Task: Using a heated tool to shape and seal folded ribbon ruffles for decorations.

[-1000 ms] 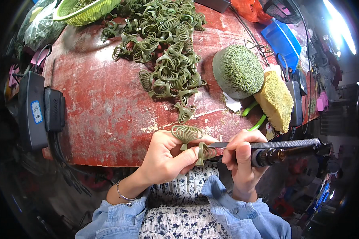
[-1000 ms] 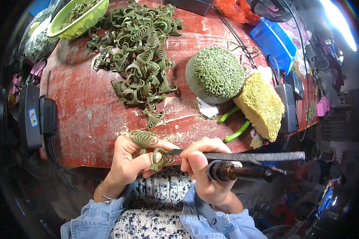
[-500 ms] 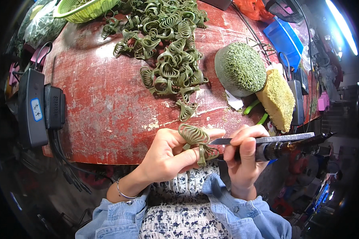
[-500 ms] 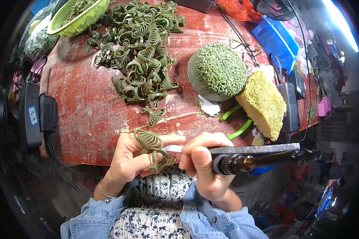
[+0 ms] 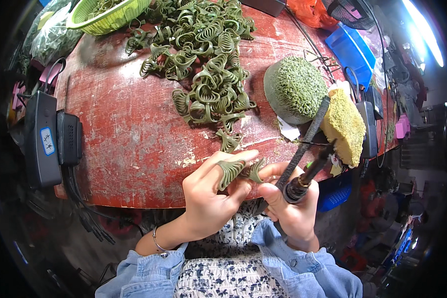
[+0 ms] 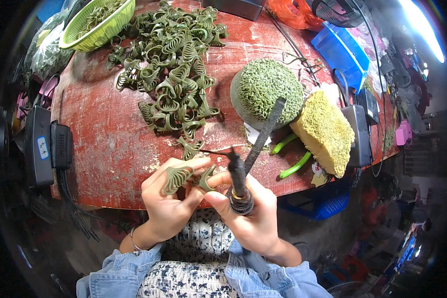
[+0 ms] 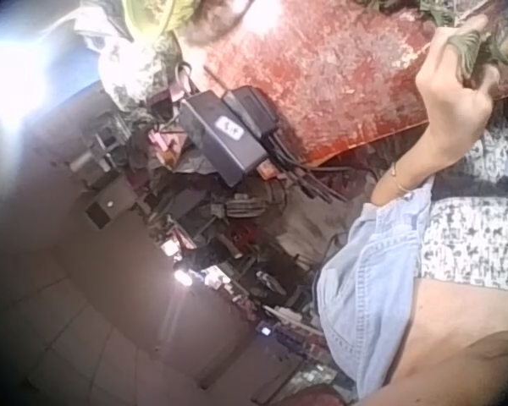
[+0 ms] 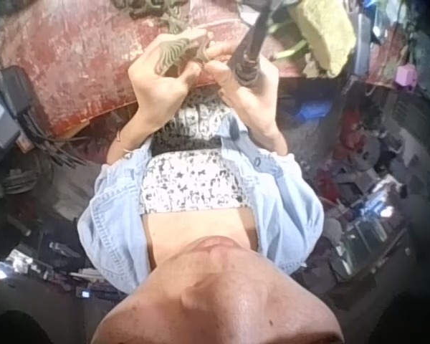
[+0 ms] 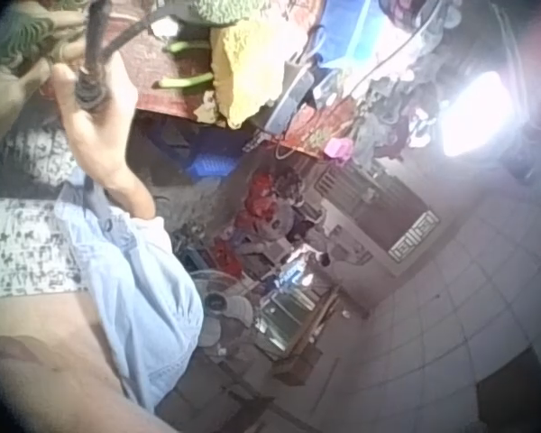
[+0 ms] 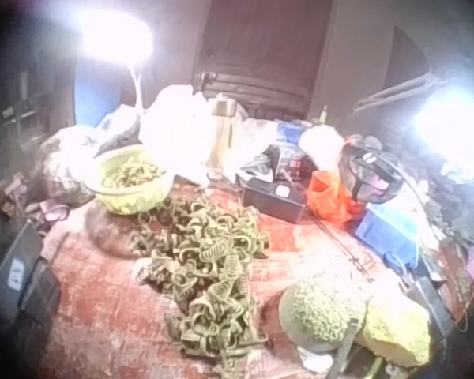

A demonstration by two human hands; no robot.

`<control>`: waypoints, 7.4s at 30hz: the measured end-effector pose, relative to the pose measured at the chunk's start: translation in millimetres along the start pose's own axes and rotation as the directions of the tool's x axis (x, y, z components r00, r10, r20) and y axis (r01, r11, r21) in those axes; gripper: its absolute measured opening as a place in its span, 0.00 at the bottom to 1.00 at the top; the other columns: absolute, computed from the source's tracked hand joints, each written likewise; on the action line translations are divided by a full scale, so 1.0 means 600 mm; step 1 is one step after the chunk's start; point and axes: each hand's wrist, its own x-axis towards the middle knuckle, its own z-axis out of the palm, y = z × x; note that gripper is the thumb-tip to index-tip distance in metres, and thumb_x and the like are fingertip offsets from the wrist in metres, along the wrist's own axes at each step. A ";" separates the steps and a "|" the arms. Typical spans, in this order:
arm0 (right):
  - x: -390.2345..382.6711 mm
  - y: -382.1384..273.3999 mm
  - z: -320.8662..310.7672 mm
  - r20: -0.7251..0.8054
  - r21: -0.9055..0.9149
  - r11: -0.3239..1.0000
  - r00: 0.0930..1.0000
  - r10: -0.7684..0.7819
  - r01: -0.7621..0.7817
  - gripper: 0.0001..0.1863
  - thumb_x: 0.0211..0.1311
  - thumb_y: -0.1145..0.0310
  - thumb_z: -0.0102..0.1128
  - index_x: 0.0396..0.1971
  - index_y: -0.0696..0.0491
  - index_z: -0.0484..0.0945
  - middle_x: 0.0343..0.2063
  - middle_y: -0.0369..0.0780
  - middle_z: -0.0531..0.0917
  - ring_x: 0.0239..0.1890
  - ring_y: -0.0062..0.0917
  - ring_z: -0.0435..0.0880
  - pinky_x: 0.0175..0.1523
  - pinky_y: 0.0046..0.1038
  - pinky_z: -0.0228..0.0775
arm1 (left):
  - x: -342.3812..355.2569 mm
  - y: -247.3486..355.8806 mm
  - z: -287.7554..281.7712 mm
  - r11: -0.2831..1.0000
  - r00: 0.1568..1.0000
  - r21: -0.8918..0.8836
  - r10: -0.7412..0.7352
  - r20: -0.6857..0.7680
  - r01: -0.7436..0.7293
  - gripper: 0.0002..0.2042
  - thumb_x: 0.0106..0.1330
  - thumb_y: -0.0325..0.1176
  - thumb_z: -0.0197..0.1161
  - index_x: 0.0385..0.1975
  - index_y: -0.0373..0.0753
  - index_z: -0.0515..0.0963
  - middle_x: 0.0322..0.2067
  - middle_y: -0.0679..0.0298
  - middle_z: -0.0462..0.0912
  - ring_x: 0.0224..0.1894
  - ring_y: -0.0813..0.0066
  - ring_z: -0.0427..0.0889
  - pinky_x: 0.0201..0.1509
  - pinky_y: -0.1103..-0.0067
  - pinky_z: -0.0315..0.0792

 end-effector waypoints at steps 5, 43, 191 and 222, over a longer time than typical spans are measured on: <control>0.006 0.008 0.005 -0.019 0.106 0.994 1.000 -0.010 0.012 0.10 0.51 0.76 0.60 0.34 0.60 0.74 0.23 0.33 0.78 0.25 0.10 0.72 0.30 0.13 0.63 | -0.004 0.007 0.000 0.941 0.992 -0.320 -0.125 -0.037 0.106 0.20 0.47 0.15 0.56 0.44 0.32 0.72 0.28 0.66 0.75 0.26 0.81 0.72 0.32 0.87 0.67; -0.016 -0.003 0.012 0.120 0.382 0.918 0.991 0.065 -0.106 0.07 0.54 0.74 0.58 0.32 0.60 0.74 0.15 0.34 0.74 0.14 0.11 0.67 0.19 0.15 0.56 | 0.014 -0.005 -0.021 0.870 0.990 -0.486 0.128 0.062 -0.082 0.15 0.44 0.30 0.67 0.31 0.31 0.72 0.31 0.55 0.74 0.35 0.66 0.74 0.39 0.73 0.69; -0.003 0.059 -0.042 0.059 -0.773 0.505 0.836 -0.546 0.384 0.19 0.39 0.64 0.70 0.28 0.59 0.74 0.15 0.41 0.74 0.14 0.29 0.74 0.20 0.23 0.64 | 0.009 0.008 -0.023 0.923 0.972 -0.339 -0.222 -0.078 0.183 0.13 0.53 0.17 0.57 0.40 0.28 0.71 0.42 0.53 0.73 0.45 0.71 0.73 0.49 0.80 0.68; -0.007 0.067 -0.046 0.027 -0.763 0.525 0.830 -0.558 0.377 0.20 0.40 0.61 0.68 0.28 0.59 0.74 0.15 0.40 0.75 0.15 0.28 0.74 0.21 0.23 0.65 | 0.013 0.016 -0.023 0.829 0.952 -0.510 -0.300 -0.061 0.229 0.12 0.55 0.18 0.53 0.40 0.25 0.69 0.42 0.52 0.73 0.42 0.72 0.74 0.47 0.79 0.69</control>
